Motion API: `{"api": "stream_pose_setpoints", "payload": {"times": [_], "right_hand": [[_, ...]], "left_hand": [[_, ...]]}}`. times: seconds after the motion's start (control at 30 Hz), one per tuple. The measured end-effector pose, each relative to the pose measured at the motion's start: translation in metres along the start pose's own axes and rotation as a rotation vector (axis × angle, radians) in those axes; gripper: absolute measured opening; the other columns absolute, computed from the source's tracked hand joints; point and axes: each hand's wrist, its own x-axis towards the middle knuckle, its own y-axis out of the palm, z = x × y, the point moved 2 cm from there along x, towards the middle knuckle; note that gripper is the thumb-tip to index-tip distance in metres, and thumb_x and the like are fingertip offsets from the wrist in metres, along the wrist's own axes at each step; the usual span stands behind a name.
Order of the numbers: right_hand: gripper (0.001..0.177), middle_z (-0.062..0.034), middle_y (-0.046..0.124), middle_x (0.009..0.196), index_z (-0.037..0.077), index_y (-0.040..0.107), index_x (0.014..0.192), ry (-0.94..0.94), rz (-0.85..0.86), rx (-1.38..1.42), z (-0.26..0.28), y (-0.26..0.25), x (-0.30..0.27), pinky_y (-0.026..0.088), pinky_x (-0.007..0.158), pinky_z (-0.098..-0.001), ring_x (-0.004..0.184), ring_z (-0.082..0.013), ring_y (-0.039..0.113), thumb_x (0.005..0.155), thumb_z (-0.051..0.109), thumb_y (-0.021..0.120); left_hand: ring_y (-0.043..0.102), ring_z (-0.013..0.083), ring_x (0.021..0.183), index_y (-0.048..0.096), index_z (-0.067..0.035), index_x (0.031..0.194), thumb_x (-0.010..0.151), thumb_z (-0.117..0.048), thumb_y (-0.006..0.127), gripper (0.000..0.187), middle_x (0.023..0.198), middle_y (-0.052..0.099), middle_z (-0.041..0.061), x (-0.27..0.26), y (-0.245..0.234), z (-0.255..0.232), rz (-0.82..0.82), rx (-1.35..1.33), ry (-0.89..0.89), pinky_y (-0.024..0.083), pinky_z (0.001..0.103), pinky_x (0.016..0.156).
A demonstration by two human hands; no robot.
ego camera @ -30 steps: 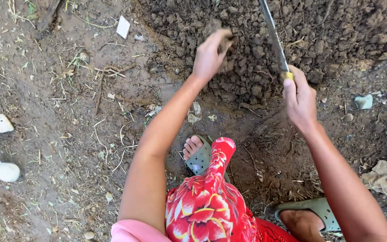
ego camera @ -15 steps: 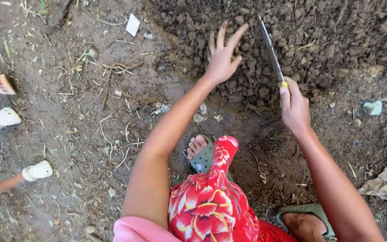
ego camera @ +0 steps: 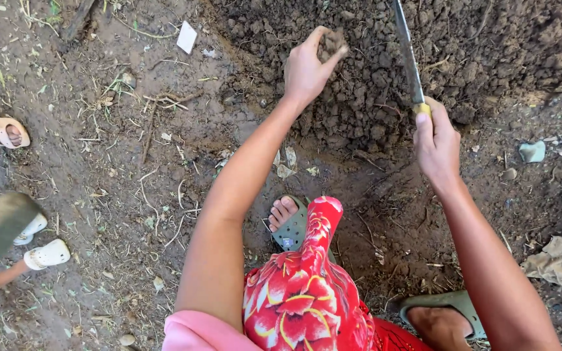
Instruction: Digging and loosening soil in a garden patch using a knife and bare hands.
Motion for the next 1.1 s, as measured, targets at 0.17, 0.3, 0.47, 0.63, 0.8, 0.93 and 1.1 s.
{"api": "stream_pose_setpoints", "payload": {"times": [0.17,0.3,0.47,0.63,0.8,0.93,1.1], "right_hand": [[0.035,0.0017,0.047,0.076,0.000,0.051,0.137,0.000,0.009,-0.024,-0.006,0.003,0.000,0.036,0.041,-0.0218,0.054,-0.0081,0.042,0.116,0.022,0.035],[0.040,0.0026,0.045,0.073,-0.003,0.050,0.139,-0.093,0.004,-0.051,0.002,0.007,-0.001,0.030,0.038,-0.0219,0.051,-0.0070,0.036,0.116,0.026,0.033],[0.036,0.0013,0.049,0.068,-0.001,0.047,0.141,-0.071,0.172,-0.229,-0.007,0.024,-0.001,0.026,0.031,-0.0214,0.044,-0.0086,0.036,0.113,0.017,0.033],[0.037,0.0012,0.047,0.067,0.000,0.046,0.140,-0.054,0.130,-0.174,-0.007,0.046,-0.007,0.029,0.033,-0.0235,0.044,-0.0099,0.037,0.113,0.022,0.031],[0.033,0.0015,0.046,0.075,-0.001,0.043,0.140,-0.161,0.051,0.008,0.011,0.065,-0.015,0.033,0.040,-0.0192,0.052,-0.0075,0.038,0.112,0.012,0.030],[0.035,-0.0032,0.049,0.068,0.008,0.043,0.139,0.086,0.218,-0.155,0.007,0.072,-0.014,0.031,0.040,-0.0329,0.047,-0.0163,0.043,0.110,0.024,0.032],[0.036,0.0028,0.044,0.072,0.002,0.043,0.141,-0.054,0.053,-0.062,0.005,0.078,-0.017,0.033,0.040,-0.0225,0.050,-0.0075,0.036,0.112,0.019,0.030]], "left_hand": [[0.038,0.0029,0.044,0.046,-0.020,0.050,0.069,-0.083,0.024,0.070,0.052,0.046,-0.010,0.013,-0.002,-0.021,0.006,-0.227,-0.422,0.037,0.019,0.047],[0.066,0.0227,0.102,0.062,-0.002,0.113,0.074,-0.079,0.022,0.095,0.108,0.068,0.014,0.021,-0.004,-0.004,-0.133,-0.431,-0.527,0.049,0.041,0.099],[0.036,0.0335,0.132,0.052,-0.034,0.137,0.087,-0.028,0.070,0.053,0.138,0.045,0.018,0.017,0.008,0.047,-0.155,-0.422,-0.296,0.035,0.058,0.112],[0.003,0.0557,0.148,0.033,-0.045,0.149,0.085,-0.044,0.076,0.077,0.168,-0.006,0.022,-0.014,0.012,0.042,-0.013,-0.179,-0.357,0.015,0.078,0.108],[0.063,0.0107,0.079,0.066,-0.028,0.127,0.092,0.005,0.054,0.049,0.150,0.045,0.021,0.001,0.007,0.085,-0.192,-0.099,-0.251,0.060,0.018,0.064],[0.056,0.0334,0.122,0.068,-0.019,0.118,0.087,-0.007,0.067,0.033,0.137,0.051,0.018,0.004,0.003,0.072,-0.215,-0.187,-0.323,0.057,0.047,0.102],[-0.003,0.0637,0.146,0.017,-0.048,0.153,0.089,-0.030,0.074,0.087,0.170,-0.012,0.020,-0.002,0.003,0.074,-0.101,-0.306,-0.465,0.002,0.075,0.112]]}}
